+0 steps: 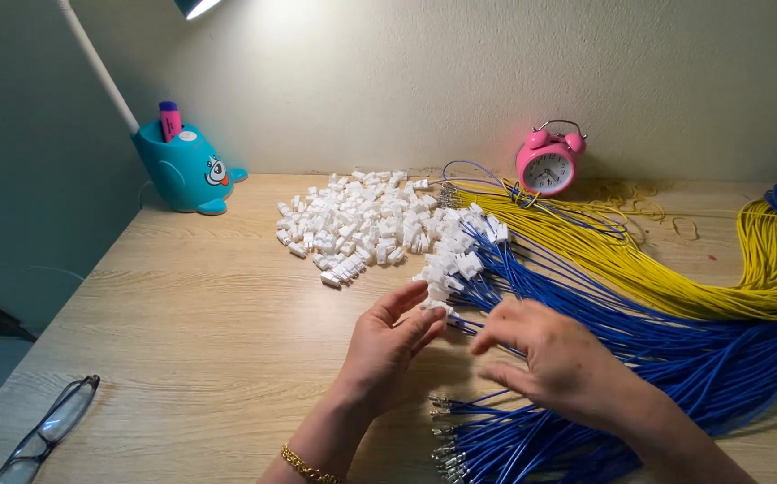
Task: The person assembles network cables by inserting the ends of blue and yellow wires into white plastic connectors. They repeatedly pick up a connector and a wire, insert the wire into the connector, and place the assembled unit on the table.
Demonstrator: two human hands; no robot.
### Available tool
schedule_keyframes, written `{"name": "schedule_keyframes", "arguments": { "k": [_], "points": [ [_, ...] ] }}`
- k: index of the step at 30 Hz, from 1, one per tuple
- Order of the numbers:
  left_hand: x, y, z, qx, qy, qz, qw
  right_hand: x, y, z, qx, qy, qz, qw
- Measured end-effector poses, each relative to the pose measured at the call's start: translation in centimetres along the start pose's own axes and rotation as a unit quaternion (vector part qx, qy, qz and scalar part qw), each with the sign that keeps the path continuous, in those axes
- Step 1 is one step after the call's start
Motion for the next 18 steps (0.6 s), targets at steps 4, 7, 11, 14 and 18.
{"name": "schedule_keyframes", "arguments": {
  "k": [4, 7, 11, 14, 18],
  "points": [
    [0.3, 1.1, 0.3, -0.057, -0.010, -0.002, 0.998, 0.1, 1.7, -4.5, 0.080, -0.208, -0.062, 0.973],
    [0.3, 1.1, 0.7, -0.060, 0.010, 0.002, 0.998, 0.1, 0.6, -4.6, 0.056, -0.223, -0.075, 0.970],
    [0.4, 1.2, 0.8, -0.054, 0.027, 0.003, 0.998, 0.2, 0.4, -5.0, 0.059, -0.218, -0.084, 0.971],
    [0.1, 0.8, 1.2, -0.064, 0.031, -0.002, 0.997, 0.0, 0.5, -5.7, 0.081, -0.204, -0.091, 0.971],
    [0.0, 0.3, 1.4, -0.089, 0.018, -0.002, 0.996, -0.4, 0.3, -6.2, 0.099, -0.217, -0.108, 0.965]
  ]
}}
Point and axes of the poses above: each hand's wrist, its own x-axis away from the middle knuckle, its own z-axis out of the back of the hand, y = z × x, the point moved 6 cm from there along -x, towards the middle knuckle, and after that the axes turned 14 degrees about -y, right-handed, at the moved point
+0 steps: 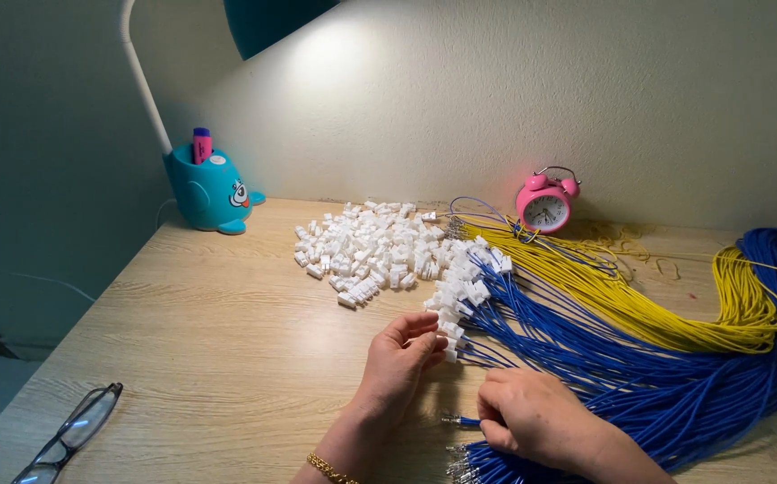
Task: The person assembles network cables by inserting the ends of blue and yellow wires into white plastic connectors. They repeatedly pick up a connector and a wire, insert the wire into the connector, and place the assembled unit on the table.
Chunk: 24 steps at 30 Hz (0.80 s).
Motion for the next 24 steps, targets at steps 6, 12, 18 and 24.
{"name": "schedule_keyframes", "arguments": {
  "k": [6, 12, 18, 24],
  "points": [
    [-0.3, -0.2, 0.2, -0.025, 0.009, -0.013, 1.000, 0.3, 1.9, 0.5, -0.149, 0.012, -0.032, 0.988],
    [-0.2, 0.1, -0.2, -0.054, -0.007, -0.018, 0.998, -0.1, 4.9, -0.5, -0.419, 0.041, -0.013, 0.907],
    [0.7, 0.1, -1.5, -0.169, -0.084, -0.035, 0.981, -0.6, 5.5, -0.6, -0.376, 0.120, -0.012, 0.919],
    [1.0, -0.1, -2.4, -0.267, -0.105, -0.025, 0.958, 0.9, 3.5, 0.3, -0.329, 0.016, -0.034, 0.944]
  ]
}}
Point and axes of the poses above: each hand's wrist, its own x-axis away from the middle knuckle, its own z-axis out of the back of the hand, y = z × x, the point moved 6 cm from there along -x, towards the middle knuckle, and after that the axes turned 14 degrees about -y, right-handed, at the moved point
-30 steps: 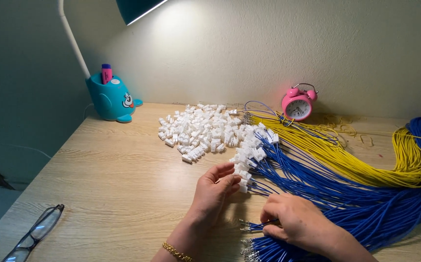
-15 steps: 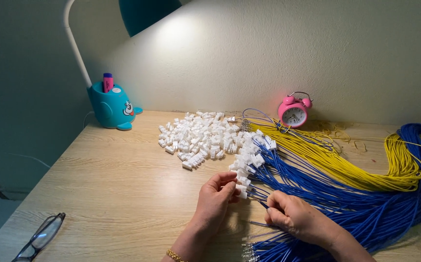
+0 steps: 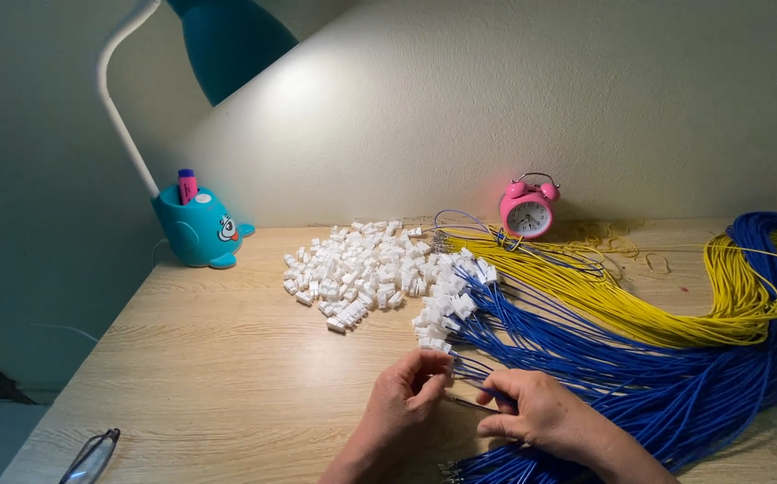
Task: The person assembles network cables by inserting the ends of blue and yellow wires into white plastic connectors. They repeatedly pick up a connector and a wire, insert the wire into the connector, and place the assembled unit on the table.
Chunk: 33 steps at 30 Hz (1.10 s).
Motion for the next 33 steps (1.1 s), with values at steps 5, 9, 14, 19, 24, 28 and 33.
{"name": "schedule_keyframes", "arguments": {
  "k": [5, 9, 14, 19, 24, 28, 33],
  "points": [
    [-0.7, -1.8, 0.8, 0.015, 0.028, 0.008, 0.999, -0.3, -0.3, -0.8, 0.136, -0.049, -0.003, 0.989],
    [-0.5, -1.5, 0.8, 0.004, 0.036, -0.005, 0.999, -0.9, 0.6, -1.5, 0.206, -0.027, 0.040, 0.977],
    [-0.6, -2.0, 1.2, 0.047, 0.053, -0.009, 0.997, -1.5, 1.6, -1.2, 0.193, 0.010, 0.017, 0.981],
    [0.6, 0.0, 5.4, -0.182, 0.222, -0.103, 0.952, -2.8, 3.2, -1.6, 0.247, 0.015, 0.031, 0.969],
    [0.4, 0.5, 10.8, -0.343, 0.247, 0.014, 0.906, -2.9, 5.4, -1.0, 0.057, 0.021, 0.063, 0.996],
    [-1.6, 0.5, 13.4, -0.503, 0.240, 0.075, 0.827, -3.9, 7.1, -0.3, 0.058, 0.049, 0.025, 0.997],
    [-3.3, 2.2, 12.4, -0.541, 0.158, 0.132, 0.815, -2.8, 4.0, 0.0, 0.081, 0.005, -0.073, 0.994]
  ]
}}
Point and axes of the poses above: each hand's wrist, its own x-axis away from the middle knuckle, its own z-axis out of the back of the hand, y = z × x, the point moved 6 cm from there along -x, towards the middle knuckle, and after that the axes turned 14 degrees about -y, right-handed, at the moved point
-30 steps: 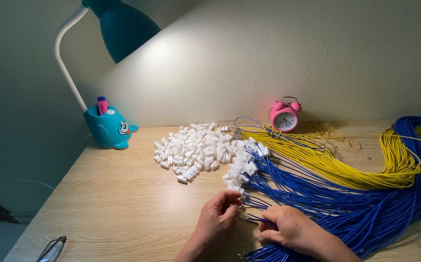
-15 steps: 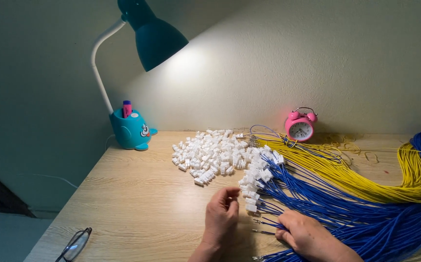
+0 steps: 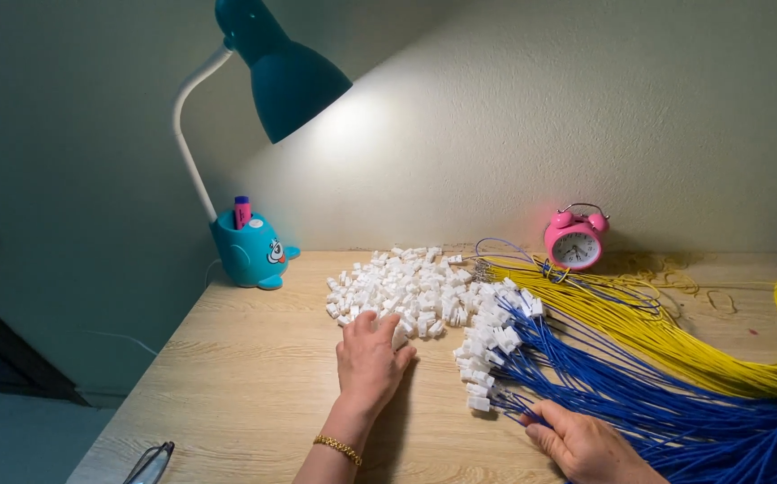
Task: The person assembles network cables by inserting the ends of blue and yellow wires into white plastic connectors. They repeatedly pick up a connector and a wire, insert the wire into the connector, and place the assembled unit on the table.
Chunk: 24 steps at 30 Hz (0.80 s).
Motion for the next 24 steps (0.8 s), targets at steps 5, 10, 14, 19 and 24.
{"name": "schedule_keyframes", "arguments": {
  "k": [5, 10, 14, 19, 24],
  "points": [
    [-0.2, 0.7, -1.6, -0.036, 0.023, -0.046, 0.998, -0.5, 0.6, -0.6, 0.054, 0.076, 0.065, 0.994],
    [4.2, 3.4, -1.1, -0.001, 0.082, -0.174, 0.981, 1.2, -0.6, -0.2, 0.013, 0.114, 0.045, 0.992],
    [7.8, 3.9, -2.0, -0.004, 0.095, -0.242, 0.966, 2.1, -1.6, 0.2, -0.005, 0.129, 0.096, 0.987],
    [8.9, 3.9, -2.5, 0.000, 0.037, -0.222, 0.974, 3.0, -2.2, 0.9, -0.144, 0.086, 0.117, 0.979],
    [8.0, 5.6, -1.7, -0.074, 0.043, -0.205, 0.975, 3.0, -2.4, 1.2, -0.278, 0.055, 0.160, 0.945]
  ]
}}
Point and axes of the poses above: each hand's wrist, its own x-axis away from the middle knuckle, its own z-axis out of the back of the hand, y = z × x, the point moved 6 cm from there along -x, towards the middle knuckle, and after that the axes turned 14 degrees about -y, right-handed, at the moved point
